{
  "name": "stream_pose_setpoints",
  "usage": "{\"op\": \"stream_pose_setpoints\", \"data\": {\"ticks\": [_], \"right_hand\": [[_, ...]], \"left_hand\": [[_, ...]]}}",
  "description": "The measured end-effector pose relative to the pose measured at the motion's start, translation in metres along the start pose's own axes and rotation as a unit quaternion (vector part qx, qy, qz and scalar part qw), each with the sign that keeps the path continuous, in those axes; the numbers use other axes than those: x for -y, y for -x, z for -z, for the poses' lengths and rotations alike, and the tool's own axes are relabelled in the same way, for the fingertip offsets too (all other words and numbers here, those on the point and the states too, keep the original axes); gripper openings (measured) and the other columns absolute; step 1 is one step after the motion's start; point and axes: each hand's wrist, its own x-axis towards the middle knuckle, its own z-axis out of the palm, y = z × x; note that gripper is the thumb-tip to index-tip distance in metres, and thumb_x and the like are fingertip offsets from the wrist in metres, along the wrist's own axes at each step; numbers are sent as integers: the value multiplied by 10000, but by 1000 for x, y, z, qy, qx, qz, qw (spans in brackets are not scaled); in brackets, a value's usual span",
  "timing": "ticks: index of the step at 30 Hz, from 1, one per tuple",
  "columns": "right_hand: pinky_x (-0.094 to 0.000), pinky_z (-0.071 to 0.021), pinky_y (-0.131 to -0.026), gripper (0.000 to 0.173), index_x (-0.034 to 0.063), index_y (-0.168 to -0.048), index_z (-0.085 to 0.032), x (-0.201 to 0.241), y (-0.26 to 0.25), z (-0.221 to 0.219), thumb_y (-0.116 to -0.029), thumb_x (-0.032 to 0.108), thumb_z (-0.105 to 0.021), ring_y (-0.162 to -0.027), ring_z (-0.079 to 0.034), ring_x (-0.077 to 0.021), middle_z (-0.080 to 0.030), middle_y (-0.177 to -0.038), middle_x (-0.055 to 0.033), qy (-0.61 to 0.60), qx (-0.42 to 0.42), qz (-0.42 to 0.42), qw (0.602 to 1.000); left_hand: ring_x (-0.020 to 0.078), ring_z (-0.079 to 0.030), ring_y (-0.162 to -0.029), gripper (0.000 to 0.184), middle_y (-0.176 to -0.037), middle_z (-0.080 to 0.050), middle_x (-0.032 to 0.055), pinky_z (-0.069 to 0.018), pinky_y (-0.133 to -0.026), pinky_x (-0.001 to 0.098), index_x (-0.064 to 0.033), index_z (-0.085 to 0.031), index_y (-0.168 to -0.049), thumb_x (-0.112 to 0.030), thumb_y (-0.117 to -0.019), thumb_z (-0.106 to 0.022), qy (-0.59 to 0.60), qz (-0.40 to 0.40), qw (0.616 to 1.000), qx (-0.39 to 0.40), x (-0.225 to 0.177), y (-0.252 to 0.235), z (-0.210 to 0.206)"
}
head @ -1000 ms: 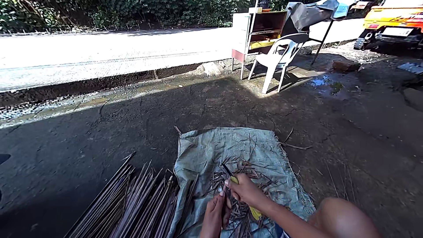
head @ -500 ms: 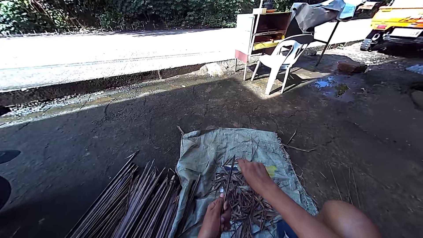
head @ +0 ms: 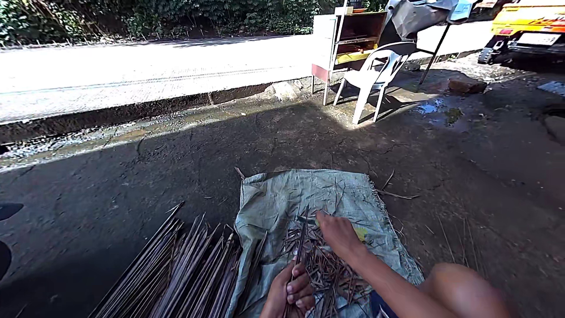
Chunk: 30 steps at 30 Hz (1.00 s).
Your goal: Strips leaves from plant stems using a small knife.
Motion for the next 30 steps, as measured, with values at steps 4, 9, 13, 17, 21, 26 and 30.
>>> {"op": "stream_pose_setpoints", "data": {"ticks": [4,9,13,17,21,26,30], "right_hand": [[-569,-516,-933,309,-27,-1341,-540,-14,-10,28,-1082,50,-389,-1140,-665,-441,-677,-1198,-266,-17,-8,-86,996],[-603,-522,-879,275,-44,-1273,-590,21,33,-6,-1068,50,-432,-1056,-683,-469,-698,-1088,-284,-10,97,96,991],[-598,-511,-937,307,-55,-1330,-538,-2,1,7,-1071,25,-393,-1149,-651,-468,-667,-1193,-296,-6,69,-22,997],[-579,-503,-956,314,-23,-1346,-546,-25,-11,33,-1068,47,-417,-1168,-648,-445,-668,-1215,-273,-24,15,-91,995],[-606,-513,-902,272,-53,-1277,-585,16,33,4,-1065,42,-445,-1085,-669,-475,-688,-1112,-292,6,115,81,990],[-593,-514,-912,293,-65,-1296,-563,3,4,6,-1063,12,-403,-1116,-664,-470,-681,-1157,-293,25,63,-16,998],[-573,-507,-942,316,-42,-1339,-549,-23,-19,29,-1062,21,-410,-1171,-651,-442,-675,-1210,-272,2,-1,-133,991]], "left_hand": [[-14,-458,-375,592,-466,-439,-105,-418,-419,122,-189,-480,-701,-252,-1104,-51,-30,-15,999,-12,3,3,-2],[-3,-450,-368,589,-458,-439,-89,-410,-408,129,-171,-467,-708,-266,-1114,-51,-39,-39,996,-66,0,-1,0],[-5,-447,-373,560,-472,-430,-90,-419,-412,127,-166,-462,-727,-272,-1123,-80,-51,-15,997,-54,4,1,1],[-16,-429,-367,549,-462,-414,-103,-400,-408,122,-173,-453,-730,-255,-1125,-80,-91,-21,993,-71,5,3,-3],[-26,-352,-389,467,-482,-390,-103,-330,-423,125,-135,-445,-774,-153,-1128,-142,-297,-113,934,-163,7,-3,-5],[-11,-340,-393,445,-489,-375,-92,-327,-421,142,-126,-442,-764,-157,-1135,-198,-381,-124,899,-179,11,-8,-6],[-12,-348,-401,440,-495,-386,-88,-336,-434,140,-124,-442,-756,-143,-1133,-215,-393,-104,899,-165,13,-5,-5]]}}
